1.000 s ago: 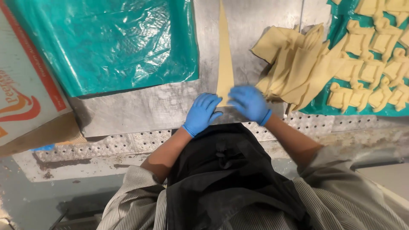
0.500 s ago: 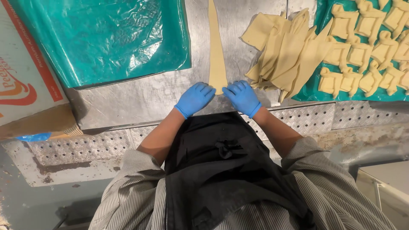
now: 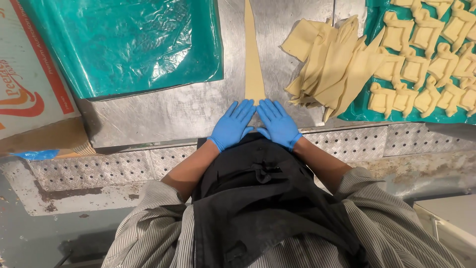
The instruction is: Rolling triangular pieces of dough into croissant shapes on a metal workbench.
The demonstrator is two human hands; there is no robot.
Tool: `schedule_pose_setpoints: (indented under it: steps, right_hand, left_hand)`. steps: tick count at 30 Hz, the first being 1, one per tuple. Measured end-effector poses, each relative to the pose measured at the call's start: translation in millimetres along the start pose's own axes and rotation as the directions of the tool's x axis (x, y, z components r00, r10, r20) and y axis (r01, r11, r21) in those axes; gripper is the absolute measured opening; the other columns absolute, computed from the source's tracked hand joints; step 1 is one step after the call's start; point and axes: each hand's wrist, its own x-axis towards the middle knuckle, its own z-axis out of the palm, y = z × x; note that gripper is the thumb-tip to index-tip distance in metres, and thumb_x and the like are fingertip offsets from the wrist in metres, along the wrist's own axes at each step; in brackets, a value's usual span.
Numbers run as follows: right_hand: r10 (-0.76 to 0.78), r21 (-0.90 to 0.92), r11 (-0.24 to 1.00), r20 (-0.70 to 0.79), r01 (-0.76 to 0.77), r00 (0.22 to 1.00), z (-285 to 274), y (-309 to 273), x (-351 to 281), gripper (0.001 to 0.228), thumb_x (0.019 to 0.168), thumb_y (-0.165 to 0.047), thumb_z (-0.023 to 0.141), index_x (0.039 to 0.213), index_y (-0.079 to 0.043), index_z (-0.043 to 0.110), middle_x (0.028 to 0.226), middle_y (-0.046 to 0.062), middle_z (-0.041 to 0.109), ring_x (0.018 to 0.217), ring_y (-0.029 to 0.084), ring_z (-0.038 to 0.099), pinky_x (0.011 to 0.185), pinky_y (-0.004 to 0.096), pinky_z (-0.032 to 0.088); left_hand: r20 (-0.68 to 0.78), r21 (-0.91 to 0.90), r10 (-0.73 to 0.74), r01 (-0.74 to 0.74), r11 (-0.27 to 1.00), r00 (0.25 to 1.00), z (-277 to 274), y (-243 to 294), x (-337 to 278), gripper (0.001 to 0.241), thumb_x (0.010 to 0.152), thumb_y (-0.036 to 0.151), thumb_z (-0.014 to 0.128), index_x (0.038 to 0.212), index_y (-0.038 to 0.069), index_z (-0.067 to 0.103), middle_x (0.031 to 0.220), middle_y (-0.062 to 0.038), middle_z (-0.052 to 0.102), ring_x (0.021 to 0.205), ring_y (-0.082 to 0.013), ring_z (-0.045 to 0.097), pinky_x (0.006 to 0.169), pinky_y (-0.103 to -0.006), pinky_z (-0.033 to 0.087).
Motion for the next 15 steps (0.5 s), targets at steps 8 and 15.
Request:
schedule_pose_setpoints:
  steps: [8,15]
  right_hand:
    - [0.019,0.016,1.000,-0.012,-0.019,1.000,6.9,0.4,-2.3,0.073,0.097,-0.038,0.061,0.153,0.005,0.041,0.159,0.026,0.040,0.149,0.040,0.036,0.125,0.052,0.024]
    - [0.028,0.032,0.999,-0.082,-0.025,0.996,-24.5,1.9,33.0,0.067,0.101,-0.030,0.064,0.153,0.007,0.041,0.159,0.027,0.043,0.150,0.041,0.038,0.127,0.052,0.025]
  left_hand:
    - [-0.068,0.001,-0.038,0.038,0.999,0.997,14.9,2.3,-5.5,0.065,0.101,0.033,0.058,0.153,-0.002,0.041,0.161,-0.021,0.038,0.151,-0.0343,0.035,0.126,-0.0494,0.024]
    - [-0.138,-0.075,-0.106,0.096,0.992,0.985,-5.1,-3.9,19.7,0.060,0.103,0.016,0.055,0.156,-0.007,0.038,0.162,-0.025,0.037,0.153,-0.0369,0.036,0.129,-0.0467,0.027]
